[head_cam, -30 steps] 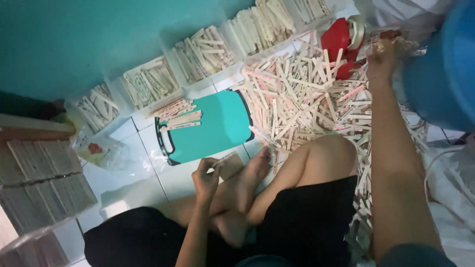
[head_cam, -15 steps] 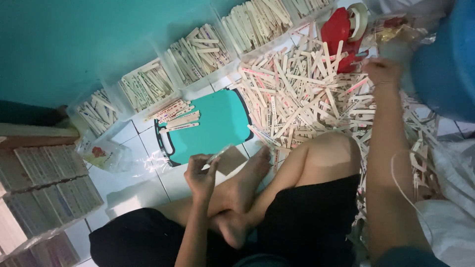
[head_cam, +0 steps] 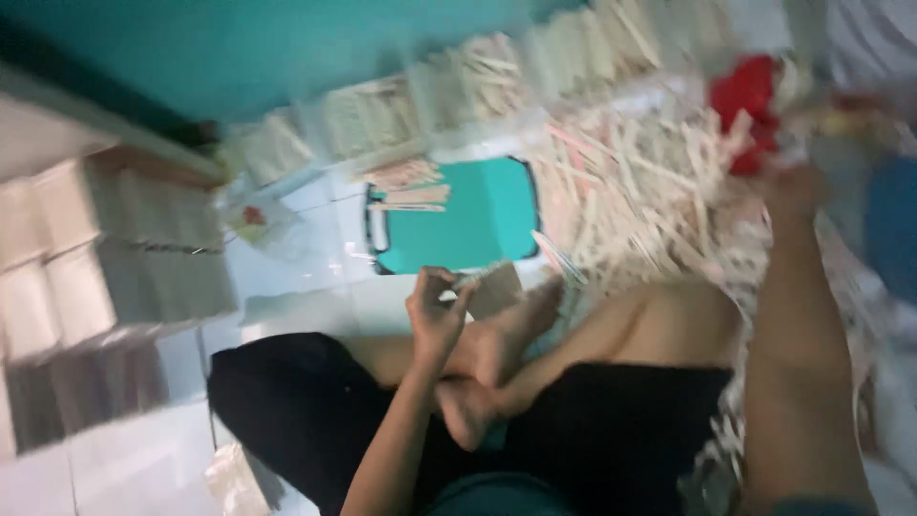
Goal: The person is sorting and bundling thin wooden sticks from a large pile on the floor into organized groups.
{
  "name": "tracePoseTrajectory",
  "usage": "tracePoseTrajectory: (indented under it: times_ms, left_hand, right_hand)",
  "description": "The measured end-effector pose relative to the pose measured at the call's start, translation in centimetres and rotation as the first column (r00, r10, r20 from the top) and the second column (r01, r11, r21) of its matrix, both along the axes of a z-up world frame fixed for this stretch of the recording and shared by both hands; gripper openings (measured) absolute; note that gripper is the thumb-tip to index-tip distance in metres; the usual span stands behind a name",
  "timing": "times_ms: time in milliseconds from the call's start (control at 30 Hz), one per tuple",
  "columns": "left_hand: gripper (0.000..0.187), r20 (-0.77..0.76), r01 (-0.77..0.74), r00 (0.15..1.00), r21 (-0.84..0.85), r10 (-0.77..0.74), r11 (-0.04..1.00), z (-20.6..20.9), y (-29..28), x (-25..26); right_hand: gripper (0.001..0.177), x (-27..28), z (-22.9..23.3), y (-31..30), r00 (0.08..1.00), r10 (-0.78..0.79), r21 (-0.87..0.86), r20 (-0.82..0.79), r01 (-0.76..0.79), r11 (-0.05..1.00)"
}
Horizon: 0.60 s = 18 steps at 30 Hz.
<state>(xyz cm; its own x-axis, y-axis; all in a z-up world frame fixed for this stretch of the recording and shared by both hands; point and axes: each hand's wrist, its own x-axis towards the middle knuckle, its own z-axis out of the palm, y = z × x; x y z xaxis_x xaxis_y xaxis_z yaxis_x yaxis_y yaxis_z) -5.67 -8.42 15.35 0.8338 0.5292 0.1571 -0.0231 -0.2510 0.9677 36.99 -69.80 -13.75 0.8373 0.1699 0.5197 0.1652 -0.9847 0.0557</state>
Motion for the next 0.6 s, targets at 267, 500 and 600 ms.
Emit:
tracePoseTrajectory:
  times_ms: [267,500,600]
  left_hand:
    - [0.033,-0.015,-0.060,0.998,-0.040,0.059,0.997,-0.9,3.6,-4.2]
    - [0.030,-0.026,-0.153,0.987,0.155,0.159,0.976,-0.1,5.5,-8.8]
    - [0.028,0.081,-0.221,0.975,0.231,0.207,0.948,-1.6,5.9,-10.5]
  right_hand:
    - [0.024,-12.1,11.6,19.8,0.737,0.674,0.833,-0.051,0.403,-0.379]
    - [0.041,-28.0,20.3,37.4,0.585,0.755,0.950,-0.297,0.099,0.297]
    - [0.075,-35.0,28.2,44.4,0.313,0.878,0.932,-0.361,0.152,0.329]
